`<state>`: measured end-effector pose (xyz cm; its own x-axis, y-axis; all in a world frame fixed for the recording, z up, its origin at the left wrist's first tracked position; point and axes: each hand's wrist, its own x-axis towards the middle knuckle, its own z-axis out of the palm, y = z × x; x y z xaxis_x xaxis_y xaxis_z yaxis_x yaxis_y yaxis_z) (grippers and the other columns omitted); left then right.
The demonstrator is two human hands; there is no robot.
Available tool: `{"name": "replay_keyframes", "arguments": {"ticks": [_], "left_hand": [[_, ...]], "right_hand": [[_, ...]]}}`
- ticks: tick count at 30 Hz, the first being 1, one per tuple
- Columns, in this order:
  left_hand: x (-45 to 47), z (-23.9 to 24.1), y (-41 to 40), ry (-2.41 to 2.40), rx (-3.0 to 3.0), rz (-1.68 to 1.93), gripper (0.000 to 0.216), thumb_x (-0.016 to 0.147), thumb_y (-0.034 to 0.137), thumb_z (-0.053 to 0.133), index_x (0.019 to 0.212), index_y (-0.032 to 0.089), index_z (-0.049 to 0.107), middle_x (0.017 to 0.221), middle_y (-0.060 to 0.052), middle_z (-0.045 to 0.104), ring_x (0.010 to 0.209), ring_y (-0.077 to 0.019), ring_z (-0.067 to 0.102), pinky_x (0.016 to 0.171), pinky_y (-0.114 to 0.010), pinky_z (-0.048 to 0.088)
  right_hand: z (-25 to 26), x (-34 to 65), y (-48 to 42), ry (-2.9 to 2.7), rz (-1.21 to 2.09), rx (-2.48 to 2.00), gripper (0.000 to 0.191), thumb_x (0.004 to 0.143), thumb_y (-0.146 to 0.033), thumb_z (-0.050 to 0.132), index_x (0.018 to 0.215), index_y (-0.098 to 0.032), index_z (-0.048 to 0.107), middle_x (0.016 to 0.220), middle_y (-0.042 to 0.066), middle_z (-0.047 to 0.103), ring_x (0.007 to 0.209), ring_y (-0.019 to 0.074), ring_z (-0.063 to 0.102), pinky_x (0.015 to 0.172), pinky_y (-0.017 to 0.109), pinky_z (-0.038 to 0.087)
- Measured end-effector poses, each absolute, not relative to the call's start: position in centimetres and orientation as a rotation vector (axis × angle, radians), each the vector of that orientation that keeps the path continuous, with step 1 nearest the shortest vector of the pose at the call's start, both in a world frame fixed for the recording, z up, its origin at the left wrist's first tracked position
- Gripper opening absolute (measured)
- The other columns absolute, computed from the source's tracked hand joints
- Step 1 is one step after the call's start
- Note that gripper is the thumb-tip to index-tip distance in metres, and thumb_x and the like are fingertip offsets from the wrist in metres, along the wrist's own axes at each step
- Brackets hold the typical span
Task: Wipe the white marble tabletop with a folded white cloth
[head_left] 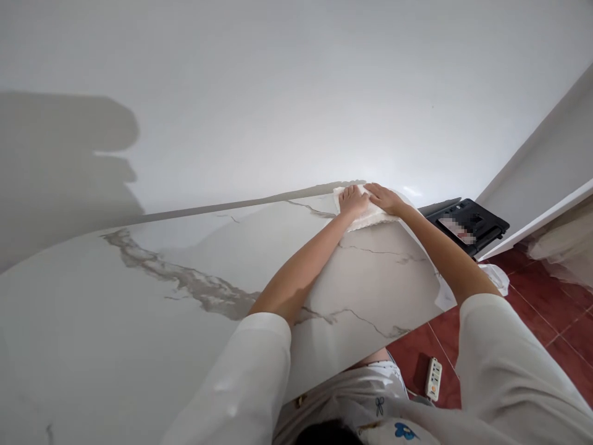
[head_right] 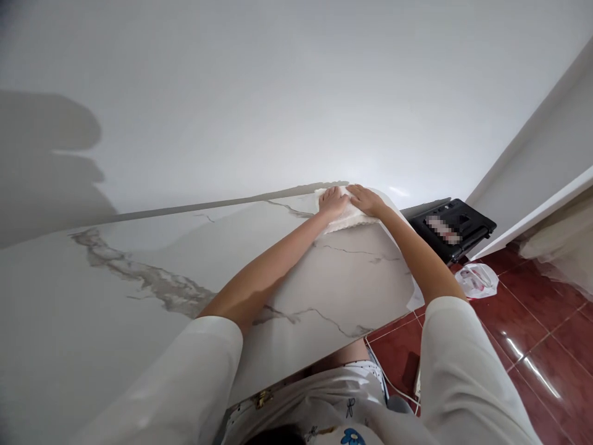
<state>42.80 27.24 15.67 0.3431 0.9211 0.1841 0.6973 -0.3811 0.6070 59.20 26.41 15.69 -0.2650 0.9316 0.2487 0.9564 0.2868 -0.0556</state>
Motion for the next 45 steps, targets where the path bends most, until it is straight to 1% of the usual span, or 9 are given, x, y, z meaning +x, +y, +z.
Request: {"name": "replay_keyframes", "arguments": {"ticks": [3, 8, 11, 16, 22, 24, 32, 38, 45], "left_hand": [[42.4, 15.7, 29.4, 1.429, 2.241, 0.72, 0.048, 0.093, 0.032, 0.027, 0.136, 0.017, 0.041, 0.152, -0.009, 0.036, 0.143, -0.0204, 0.025, 0.116, -0.036, 0.018], [42.5, 15.5, 30.6, 1.49, 2.336, 0.822, 0.043, 0.094, 0.031, 0.028, 0.121, 0.011, 0.054, 0.134, -0.015, 0.054, 0.13, -0.0259, 0.043, 0.11, -0.038, 0.026], [42.9, 15.3, 30.4, 1.543, 2.361, 0.881, 0.042, 0.094, 0.03, 0.028, 0.119, 0.01, 0.055, 0.13, -0.017, 0.057, 0.125, -0.0282, 0.045, 0.108, -0.041, 0.027], [43.1, 14.9, 29.1, 1.518, 2.398, 0.919, 0.042, 0.094, 0.029, 0.03, 0.126, 0.013, 0.05, 0.134, -0.015, 0.052, 0.13, -0.0279, 0.039, 0.11, -0.04, 0.024], [43.0, 14.4, 24.9, 1.42, 2.422, 0.942, 0.045, 0.092, 0.029, 0.03, 0.132, 0.015, 0.044, 0.141, -0.014, 0.045, 0.136, -0.0281, 0.032, 0.113, -0.041, 0.019], [42.8, 14.4, 23.0, 1.388, 2.425, 0.933, 0.046, 0.092, 0.028, 0.029, 0.134, 0.015, 0.043, 0.142, -0.014, 0.045, 0.136, -0.0286, 0.032, 0.113, -0.042, 0.018], [41.6, 13.7, 14.3, 1.414, 2.468, 0.904, 0.043, 0.092, 0.028, 0.031, 0.13, 0.014, 0.046, 0.14, -0.014, 0.047, 0.135, -0.0286, 0.035, 0.113, -0.042, 0.022], [41.6, 13.6, 7.6, 1.329, 2.396, 0.799, 0.051, 0.091, 0.025, 0.032, 0.14, 0.013, 0.037, 0.152, -0.012, 0.035, 0.143, -0.0262, 0.025, 0.118, -0.042, 0.016], [44.5, 13.7, 2.5, 1.236, 2.27, 0.779, 0.059, 0.088, 0.022, 0.034, 0.145, 0.007, 0.03, 0.156, -0.014, 0.028, 0.146, -0.0253, 0.019, 0.121, -0.043, 0.013]], "right_hand": [[16.0, 58.5, 28.7, -2.275, -0.147, -1.765, 0.063, 0.095, -0.053, 0.025, 0.144, -0.018, 0.04, 0.152, 0.006, 0.039, 0.141, 0.0271, 0.032, 0.115, 0.048, 0.029], [16.6, 58.4, 31.1, -2.301, -0.083, -1.748, 0.054, 0.094, -0.047, 0.03, 0.138, -0.021, 0.048, 0.144, 0.006, 0.05, 0.132, 0.0295, 0.045, 0.11, 0.05, 0.035], [16.5, 58.9, 31.8, -2.328, -0.063, -1.713, 0.055, 0.094, -0.049, 0.029, 0.139, -0.023, 0.048, 0.144, 0.004, 0.05, 0.133, 0.0296, 0.044, 0.111, 0.051, 0.033], [15.9, 59.6, 30.9, -2.35, -0.1, -1.686, 0.065, 0.095, -0.054, 0.022, 0.146, -0.018, 0.038, 0.154, 0.005, 0.037, 0.143, 0.0281, 0.029, 0.119, 0.049, 0.021], [15.4, 59.8, 25.8, -2.357, -0.111, -1.711, 0.069, 0.095, -0.059, 0.018, 0.15, -0.019, 0.032, 0.157, 0.003, 0.029, 0.146, 0.0269, 0.019, 0.121, 0.047, 0.016], [15.1, 59.8, 23.8, -2.352, -0.126, -1.716, 0.07, 0.095, -0.058, 0.018, 0.15, -0.017, 0.032, 0.157, 0.005, 0.029, 0.146, 0.0273, 0.018, 0.121, 0.047, 0.015], [13.9, 59.1, 14.8, -2.332, -0.173, -1.644, 0.067, 0.096, -0.058, 0.02, 0.149, -0.02, 0.034, 0.154, 0.005, 0.035, 0.145, 0.0294, 0.021, 0.119, 0.052, 0.02], [13.4, 59.7, 7.3, -2.369, -0.212, -1.59, 0.067, 0.097, -0.055, 0.02, 0.149, -0.016, 0.034, 0.154, 0.009, 0.035, 0.145, 0.029, 0.023, 0.119, 0.053, 0.023], [14.1, 63.0, 1.9, -2.389, -0.154, -1.549, 0.063, 0.097, -0.057, 0.024, 0.15, -0.024, 0.032, 0.154, 0.004, 0.036, 0.144, 0.0255, 0.025, 0.119, 0.053, 0.023]]}}
